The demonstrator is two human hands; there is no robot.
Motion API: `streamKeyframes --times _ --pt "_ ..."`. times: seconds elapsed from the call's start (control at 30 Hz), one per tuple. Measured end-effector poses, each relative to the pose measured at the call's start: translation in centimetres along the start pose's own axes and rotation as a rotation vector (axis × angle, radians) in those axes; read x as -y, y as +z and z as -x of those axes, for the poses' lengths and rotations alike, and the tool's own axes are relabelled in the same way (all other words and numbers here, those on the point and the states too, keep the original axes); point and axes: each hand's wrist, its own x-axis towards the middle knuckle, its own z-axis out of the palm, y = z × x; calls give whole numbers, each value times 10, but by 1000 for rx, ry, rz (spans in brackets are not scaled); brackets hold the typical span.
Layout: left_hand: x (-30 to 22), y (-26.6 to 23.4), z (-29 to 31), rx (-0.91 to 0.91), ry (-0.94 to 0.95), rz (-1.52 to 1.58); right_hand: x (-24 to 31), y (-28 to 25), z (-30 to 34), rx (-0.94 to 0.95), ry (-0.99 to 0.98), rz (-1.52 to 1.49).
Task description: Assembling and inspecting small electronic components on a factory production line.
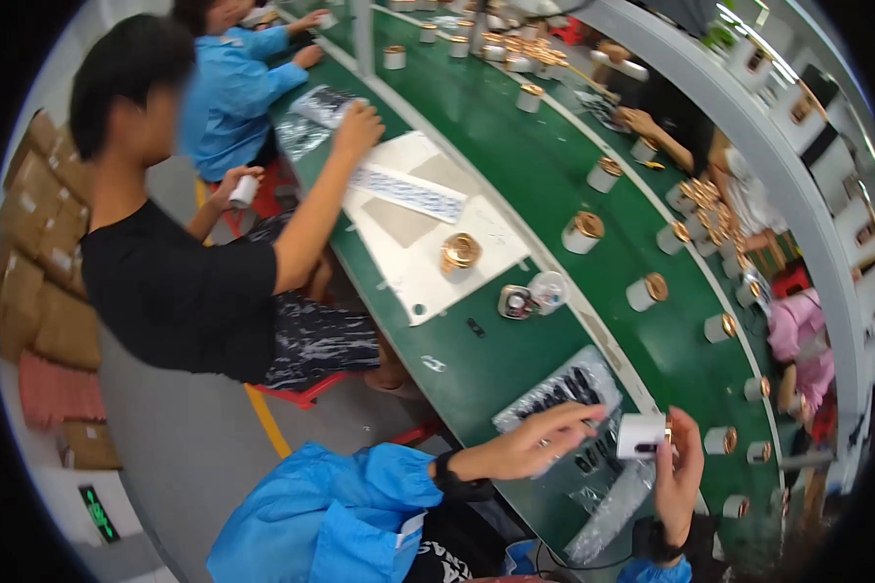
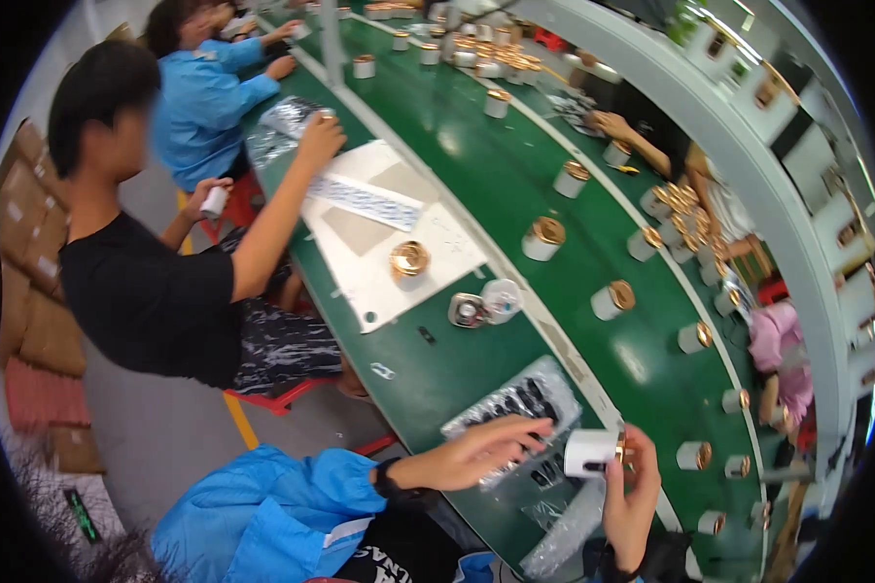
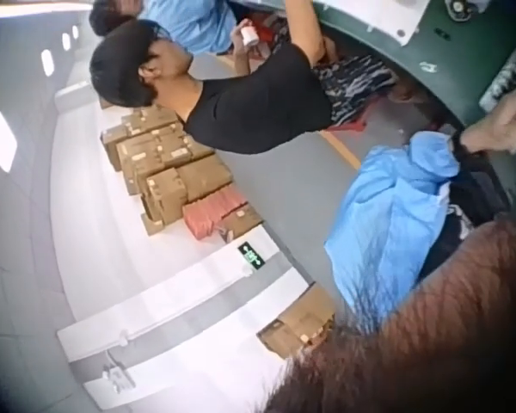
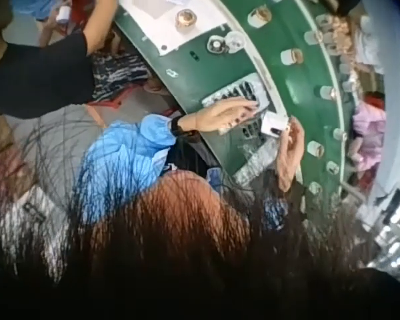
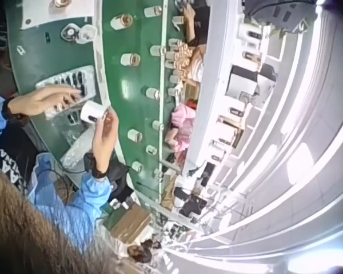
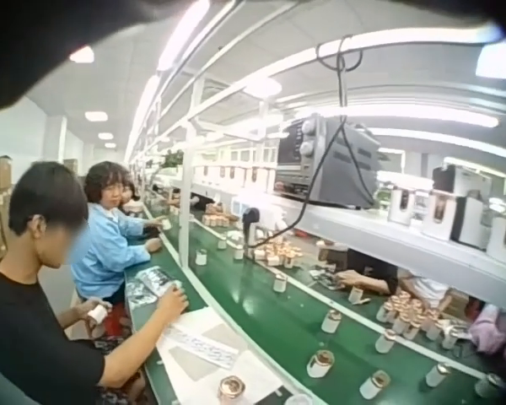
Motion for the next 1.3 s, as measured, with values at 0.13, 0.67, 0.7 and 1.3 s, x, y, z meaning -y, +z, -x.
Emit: streamKeyframes --times 0.13,0.67,0.7,1.3 --pt "-103 18 9 206 72 468 -26 -24 -36 -12 -37 166" --pt "-111 64 22 345 495 600 -216 -74 -237 -152 -137 749" --pt "-117 61 38 319 529 582 -228 -72 -248 -153 -144 726" --pt "-148 42 36 456 961 689 -132 -55 -167 -274 -231 458"
